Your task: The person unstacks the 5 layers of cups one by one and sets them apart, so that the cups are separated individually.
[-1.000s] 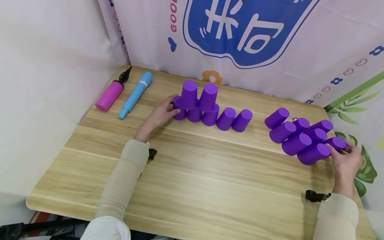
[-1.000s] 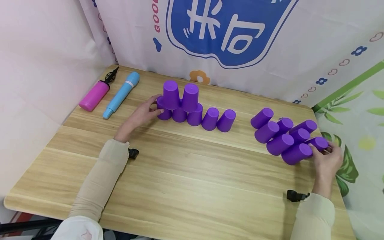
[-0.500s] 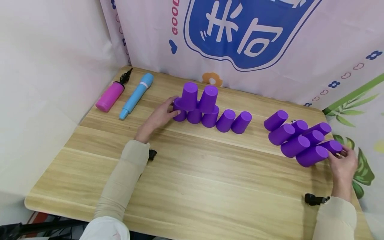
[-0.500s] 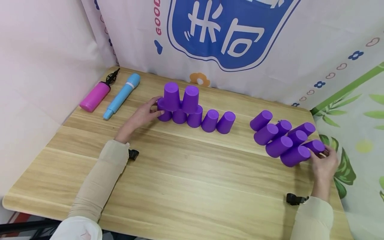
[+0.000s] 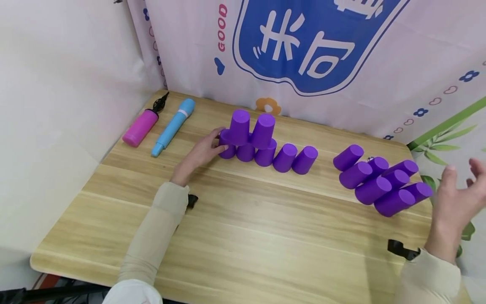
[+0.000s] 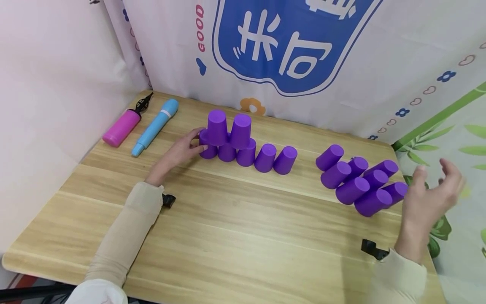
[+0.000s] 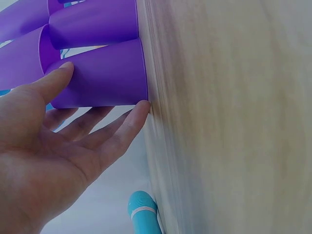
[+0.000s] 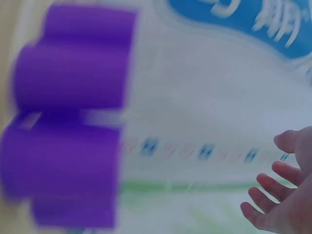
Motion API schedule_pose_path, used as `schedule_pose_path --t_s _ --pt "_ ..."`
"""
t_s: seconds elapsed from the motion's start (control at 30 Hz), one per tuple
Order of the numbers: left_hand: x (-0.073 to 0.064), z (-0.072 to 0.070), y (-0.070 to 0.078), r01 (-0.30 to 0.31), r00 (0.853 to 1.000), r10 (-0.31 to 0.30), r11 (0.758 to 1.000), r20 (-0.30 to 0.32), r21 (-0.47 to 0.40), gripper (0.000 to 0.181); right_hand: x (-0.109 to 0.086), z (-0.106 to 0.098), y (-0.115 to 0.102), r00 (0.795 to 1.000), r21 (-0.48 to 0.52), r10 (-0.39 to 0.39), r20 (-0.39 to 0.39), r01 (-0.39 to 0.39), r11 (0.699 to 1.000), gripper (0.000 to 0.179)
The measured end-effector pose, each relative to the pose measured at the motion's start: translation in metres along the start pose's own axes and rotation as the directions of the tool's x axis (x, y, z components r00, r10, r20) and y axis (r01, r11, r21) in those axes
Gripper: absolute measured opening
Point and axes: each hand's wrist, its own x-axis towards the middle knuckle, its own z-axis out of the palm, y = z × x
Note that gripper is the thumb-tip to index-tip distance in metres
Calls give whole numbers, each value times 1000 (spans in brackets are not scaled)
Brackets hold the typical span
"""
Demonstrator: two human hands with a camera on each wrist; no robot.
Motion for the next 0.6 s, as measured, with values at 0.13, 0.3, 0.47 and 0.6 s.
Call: schedule_pose_path --t_s 0.13,0.3,0.47,0.6 --pt "0 0 -1 -12 1000 12 1000 -14 7 67 -16 22 -52 982 137 -187 -2 185 973 33" --pt "-1 2 -2 -25 1000 25 1000 -16 14 67 -46 54 -100 925 286 -317 209 252 924 39" --pt "-3 5 -3 -14 1000 14 1000 -8 27 66 -73 100 -113 773 429 -438 459 239 871 52" --pt "-3 3 -2 -15 999 15 1000 -28 17 66 -91 136 -130 621 464 -470 627 187 866 64"
